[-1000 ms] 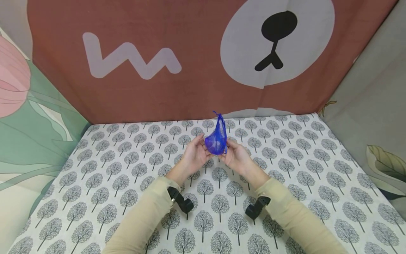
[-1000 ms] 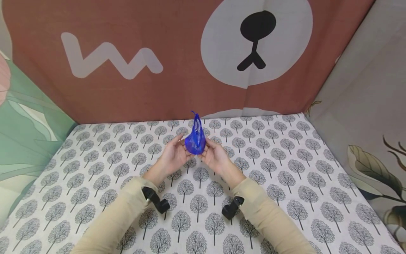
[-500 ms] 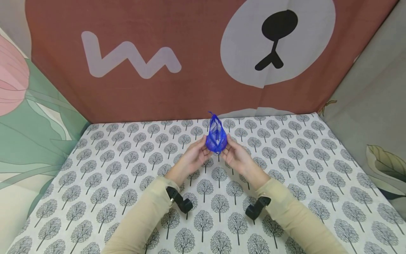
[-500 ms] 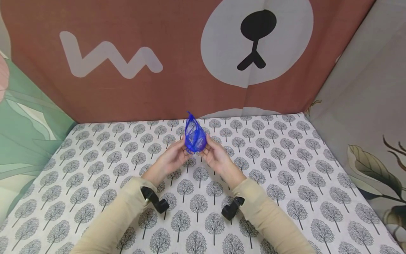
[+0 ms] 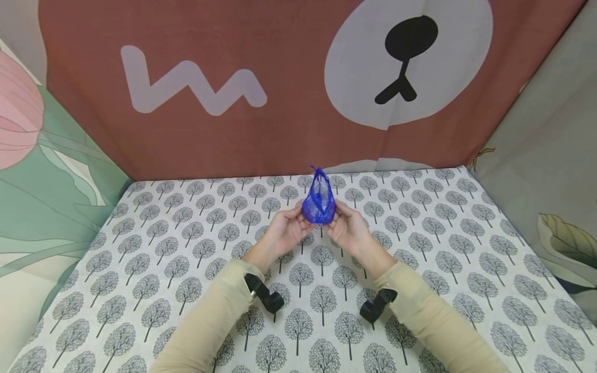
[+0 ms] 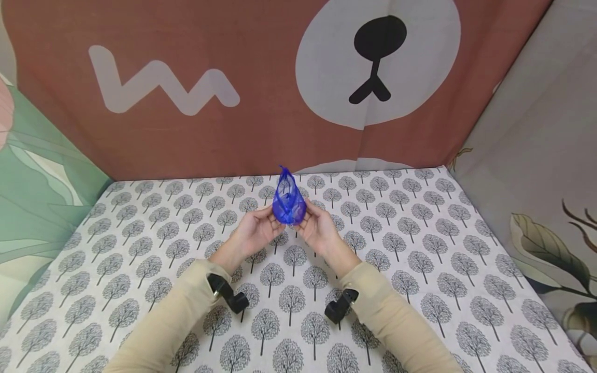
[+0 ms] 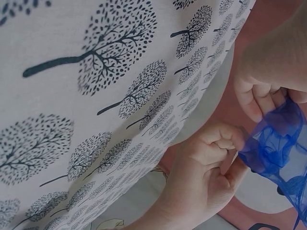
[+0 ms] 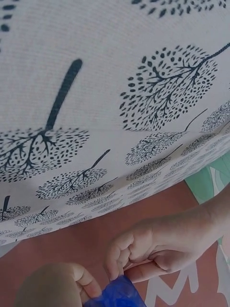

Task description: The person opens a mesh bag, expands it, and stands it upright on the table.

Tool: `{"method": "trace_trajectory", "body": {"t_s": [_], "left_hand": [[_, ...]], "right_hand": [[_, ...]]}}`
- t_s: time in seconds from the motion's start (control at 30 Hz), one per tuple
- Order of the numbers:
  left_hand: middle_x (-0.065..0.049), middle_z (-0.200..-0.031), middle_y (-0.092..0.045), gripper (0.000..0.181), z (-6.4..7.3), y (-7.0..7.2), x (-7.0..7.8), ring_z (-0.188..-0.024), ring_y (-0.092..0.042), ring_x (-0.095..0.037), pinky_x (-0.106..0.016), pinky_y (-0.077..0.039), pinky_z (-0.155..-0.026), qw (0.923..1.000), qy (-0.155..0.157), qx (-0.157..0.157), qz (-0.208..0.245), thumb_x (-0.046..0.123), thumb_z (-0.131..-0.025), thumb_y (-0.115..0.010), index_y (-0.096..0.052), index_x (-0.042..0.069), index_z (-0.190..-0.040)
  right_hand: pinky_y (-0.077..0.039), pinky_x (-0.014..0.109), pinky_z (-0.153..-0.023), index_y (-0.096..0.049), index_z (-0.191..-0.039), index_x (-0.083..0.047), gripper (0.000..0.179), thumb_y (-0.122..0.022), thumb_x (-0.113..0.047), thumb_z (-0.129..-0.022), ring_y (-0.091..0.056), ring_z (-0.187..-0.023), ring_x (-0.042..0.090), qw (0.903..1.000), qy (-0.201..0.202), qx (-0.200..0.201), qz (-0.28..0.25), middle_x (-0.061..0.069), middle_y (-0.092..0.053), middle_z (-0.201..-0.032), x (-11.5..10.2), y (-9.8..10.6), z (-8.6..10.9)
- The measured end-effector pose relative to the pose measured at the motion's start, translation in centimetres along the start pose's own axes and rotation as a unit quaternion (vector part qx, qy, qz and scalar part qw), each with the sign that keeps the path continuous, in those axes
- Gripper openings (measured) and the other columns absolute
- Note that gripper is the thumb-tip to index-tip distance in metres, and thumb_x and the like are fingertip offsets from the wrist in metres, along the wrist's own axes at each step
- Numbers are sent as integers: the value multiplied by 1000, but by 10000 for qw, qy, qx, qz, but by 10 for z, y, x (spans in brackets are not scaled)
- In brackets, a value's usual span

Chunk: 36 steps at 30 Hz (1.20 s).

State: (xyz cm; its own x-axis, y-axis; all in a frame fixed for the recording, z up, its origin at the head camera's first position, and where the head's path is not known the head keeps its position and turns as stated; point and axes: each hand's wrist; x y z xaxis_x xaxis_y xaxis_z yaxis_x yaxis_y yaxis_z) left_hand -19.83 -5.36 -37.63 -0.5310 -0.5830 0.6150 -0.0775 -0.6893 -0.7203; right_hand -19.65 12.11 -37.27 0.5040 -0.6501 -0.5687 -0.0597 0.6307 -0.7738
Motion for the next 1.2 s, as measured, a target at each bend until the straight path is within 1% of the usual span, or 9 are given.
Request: {"method": "trace_trajectory", "body": {"t_s": [0.37, 0.47, 0.6, 0.67, 0.83, 0.93, 1.0, 1.07, 1.2], "left_hand": [[2, -87, -63, 22, 0, 3, -1, -83, -61, -9, -23, -51, -86, 9997, 45, 168, -149, 20, -103, -28, -48, 13, -98], [2, -89, -63, 22, -1, 4, -1, -85, -61, -9, -24, -50, -89, 9995, 61, 165, -252, 20, -103, -28, -48, 13, -100], [2, -92, -64, 20, -2, 7, -1, -88, -63, -9, -26, -47, -96, 9995, 82, 161, -268, 21, -104, -29, -48, 16, -106], [1, -93, -64, 19, -3, 8, -1, -88, -63, -9, -28, -45, -101, 9995, 67, 162, -264, 21, -104, -30, -48, 17, -107], [1, -93, -64, 20, -4, 10, -2, -89, -64, -9, -34, -36, -115, 9992, 33, 226, -324, 22, -104, -32, -49, 16, -112], [2, -93, -65, 23, -5, 11, -2, -89, -64, -8, -35, -32, -119, 9983, -13, 294, -496, 21, -104, -34, -49, 13, -119], [2, -94, -65, 26, -5, 12, -2, -90, -64, -8, -35, -34, -118, 9977, -41, 325, -596, 20, -103, -35, -49, 11, -123], [2, -94, -65, 26, -5, 12, -2, -90, -64, -8, -31, -40, -113, 9972, -61, 357, -654, 18, -103, -35, -49, 9, -123], [2, -91, -65, 20, -5, 13, -1, -87, -63, -8, -23, -52, -93, 9978, -58, 484, -459, 16, -103, -34, -52, 9, -110]], "right_hand": [[-51, 17, -73, -52, -89, -14, 33, -25, -25, -105, -60, -76, 8, 9998, -45, 131, 137, -4, -64, -82, 1, 1, 0], [-52, 18, -79, -52, -93, -13, 32, -25, -25, -105, -60, -82, 8, 9996, -91, 61, 274, -4, -63, -87, 0, 2, -1], [-51, 19, -89, -48, -103, -14, 25, -26, -26, -105, -60, -91, 8, 9963, -287, -33, 814, -4, -62, -95, 0, 5, -1], [-51, 18, -90, -45, -106, -15, 22, -27, -27, -105, -60, -91, 7, 9935, -415, -40, 1063, -5, -62, -96, 0, 5, -1], [-51, 13, -78, -52, -101, -18, 19, -36, -27, -103, -59, -80, 4, 9909, -456, 56, 1262, -7, -62, -88, 1, 6, -2], [-49, 11, -68, -56, -97, -18, 19, -39, -25, -102, -55, -74, 2, 9913, -359, 81, 1263, -8, -60, -84, 1, 7, -2], [-48, 9, -64, -56, -98, -18, 20, -38, -24, -102, -54, -72, 2, 9914, -322, 74, 1268, -8, -60, -84, 1, 7, -1], [-48, 9, -61, -56, -99, -18, 20, -36, -22, -103, -53, -71, 2, 9921, -291, 27, 1222, -7, -59, -85, 1, 7, -1], [-49, 9, -61, -54, -98, -16, 22, -33, -19, -104, -54, -71, 3, 9931, -284, -4, 1140, -6, -60, -85, 1, 5, -1]]}}
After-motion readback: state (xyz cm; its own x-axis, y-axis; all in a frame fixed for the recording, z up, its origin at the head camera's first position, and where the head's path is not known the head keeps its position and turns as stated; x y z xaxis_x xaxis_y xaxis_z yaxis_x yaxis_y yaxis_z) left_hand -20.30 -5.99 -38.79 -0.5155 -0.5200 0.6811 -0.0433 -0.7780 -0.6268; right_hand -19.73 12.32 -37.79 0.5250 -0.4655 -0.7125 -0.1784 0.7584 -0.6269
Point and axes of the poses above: each hand's wrist, its own z-axis away from the middle knuckle, its own y-axis out of the back of the hand, x = y × z
